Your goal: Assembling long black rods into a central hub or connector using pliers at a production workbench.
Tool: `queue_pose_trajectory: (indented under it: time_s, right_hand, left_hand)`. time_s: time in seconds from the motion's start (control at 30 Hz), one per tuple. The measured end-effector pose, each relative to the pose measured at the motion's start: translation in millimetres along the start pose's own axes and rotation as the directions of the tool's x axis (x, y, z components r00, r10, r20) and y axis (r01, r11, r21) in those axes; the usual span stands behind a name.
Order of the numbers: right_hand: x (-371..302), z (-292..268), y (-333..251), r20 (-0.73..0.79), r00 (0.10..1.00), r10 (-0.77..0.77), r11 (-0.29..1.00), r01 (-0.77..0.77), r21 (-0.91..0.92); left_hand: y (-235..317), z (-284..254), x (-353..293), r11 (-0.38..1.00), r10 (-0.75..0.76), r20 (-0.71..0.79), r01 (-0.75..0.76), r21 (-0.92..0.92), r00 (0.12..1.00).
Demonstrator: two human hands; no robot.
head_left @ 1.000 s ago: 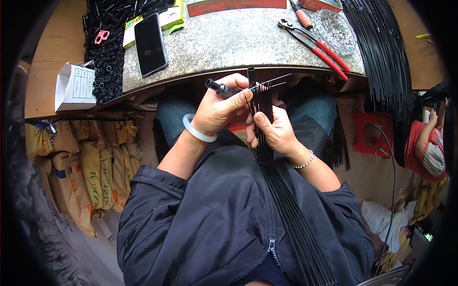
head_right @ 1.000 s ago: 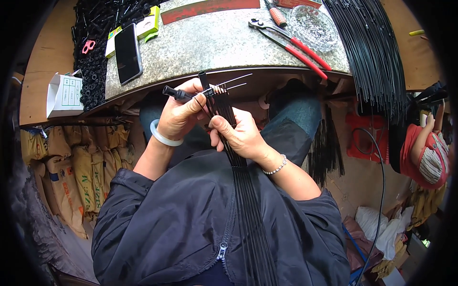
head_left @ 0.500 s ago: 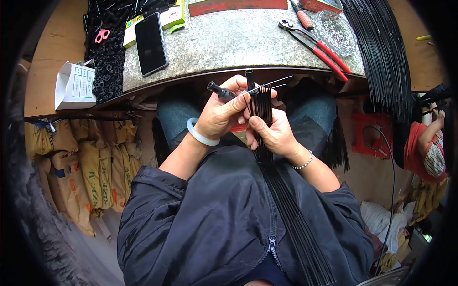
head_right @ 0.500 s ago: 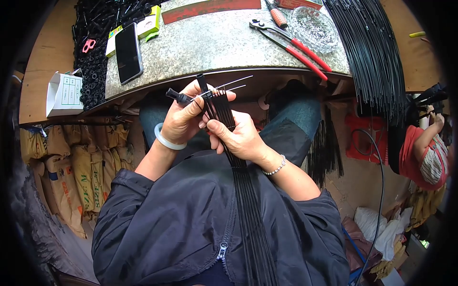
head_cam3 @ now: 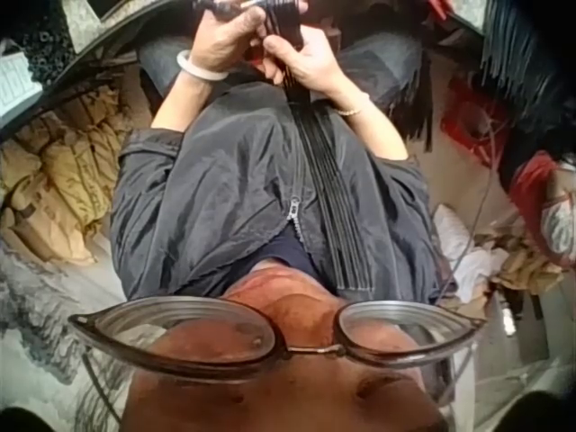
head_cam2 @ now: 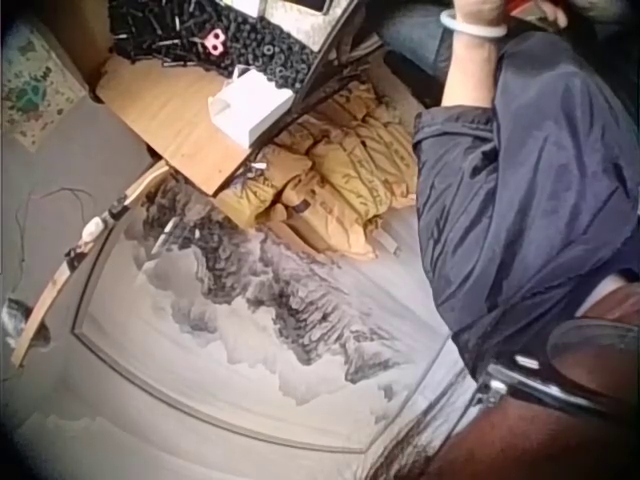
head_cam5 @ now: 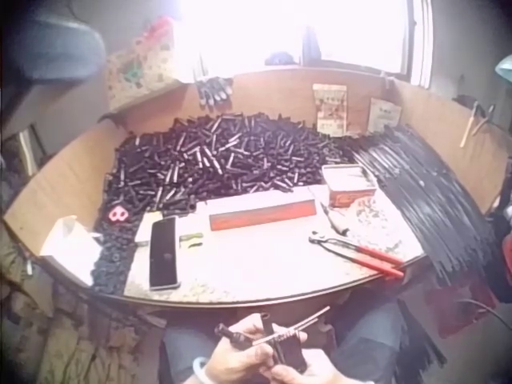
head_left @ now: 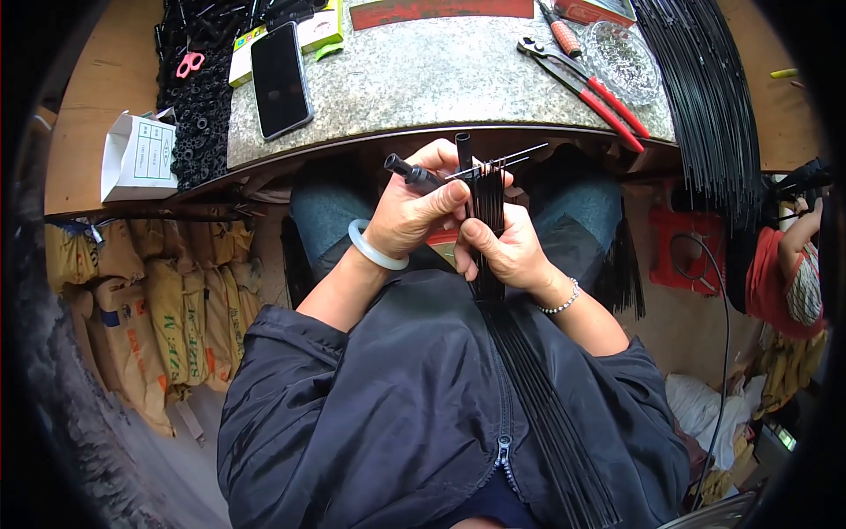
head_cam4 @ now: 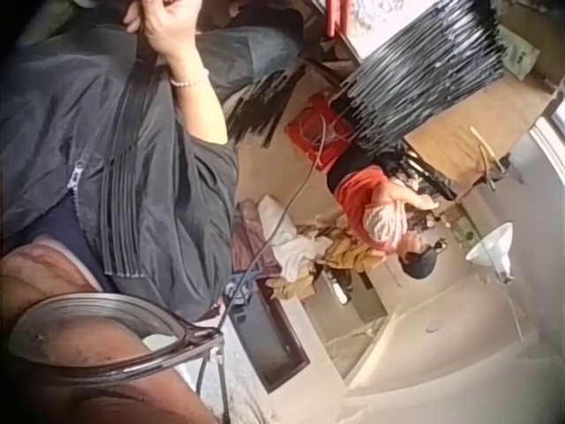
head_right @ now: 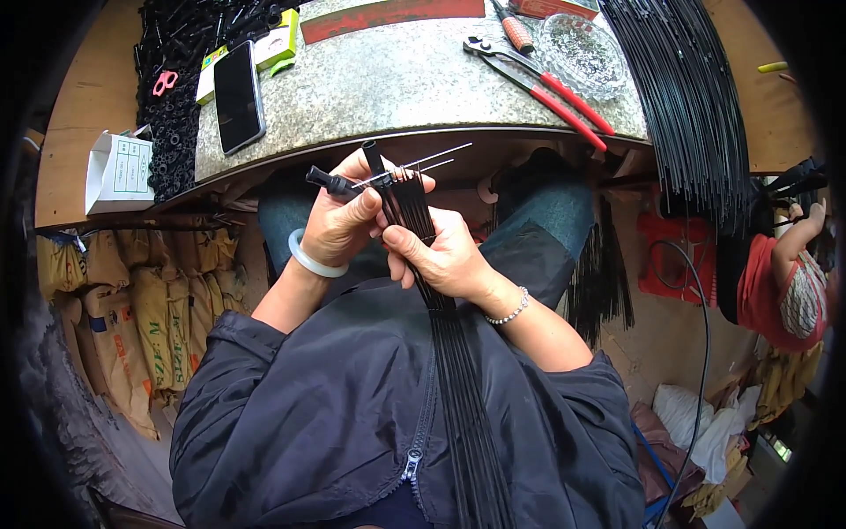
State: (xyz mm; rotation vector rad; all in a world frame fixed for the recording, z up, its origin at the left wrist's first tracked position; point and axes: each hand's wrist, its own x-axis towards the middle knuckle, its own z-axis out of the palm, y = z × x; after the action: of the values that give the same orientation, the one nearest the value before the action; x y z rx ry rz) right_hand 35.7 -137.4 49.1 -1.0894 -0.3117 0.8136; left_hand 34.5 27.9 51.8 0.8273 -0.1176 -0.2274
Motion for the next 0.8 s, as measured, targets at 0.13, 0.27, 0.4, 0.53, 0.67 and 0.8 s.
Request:
queue_pose_trajectory:
  time_s: [0.13,0.27,0.4,0.53,0.67,0.8]
  right_hand:
    - [0.0,0.8,-1.0,0.002,1.0,0.003,1.0,-0.003,0.016]
    - [1.2,2.7,-2.8,0.0,1.0,-0.012,0.999,0.012,0.037]
    - [2.7,1.9,2.3,0.004,0.997,-0.079,0.997,0.079,-0.026]
    - [1.9,3.4,1.0,-0.024,0.988,-0.151,0.988,0.152,0.038]
    - [1.0,0.5,0.0,-0.022,0.993,-0.115,0.993,0.115,-0.018]
    - [1.7,1.7,-3.8,-0.005,0.994,-0.105,0.991,0.104,-0.082]
  left_hand:
    - [7.2,3.2,-0.5,1.0,-0.022,0.015,0.022,0.021,1.0]
    - [7.2,-5.4,-1.7,0.992,-0.071,0.064,0.077,-0.096,0.995]
    - [2.8,-2.9,-1.8,0.998,-0.034,-0.001,0.034,-0.051,0.999]
    - [3.2,-5.8,0.5,0.992,-0.068,-0.007,0.067,-0.109,0.998]
    - [7.0,0.9,0.9,0.996,-0.073,-0.046,0.071,-0.053,0.996]
    - [8.0,0.5,3.2,0.998,-0.063,-0.033,0.062,-0.029,0.997]
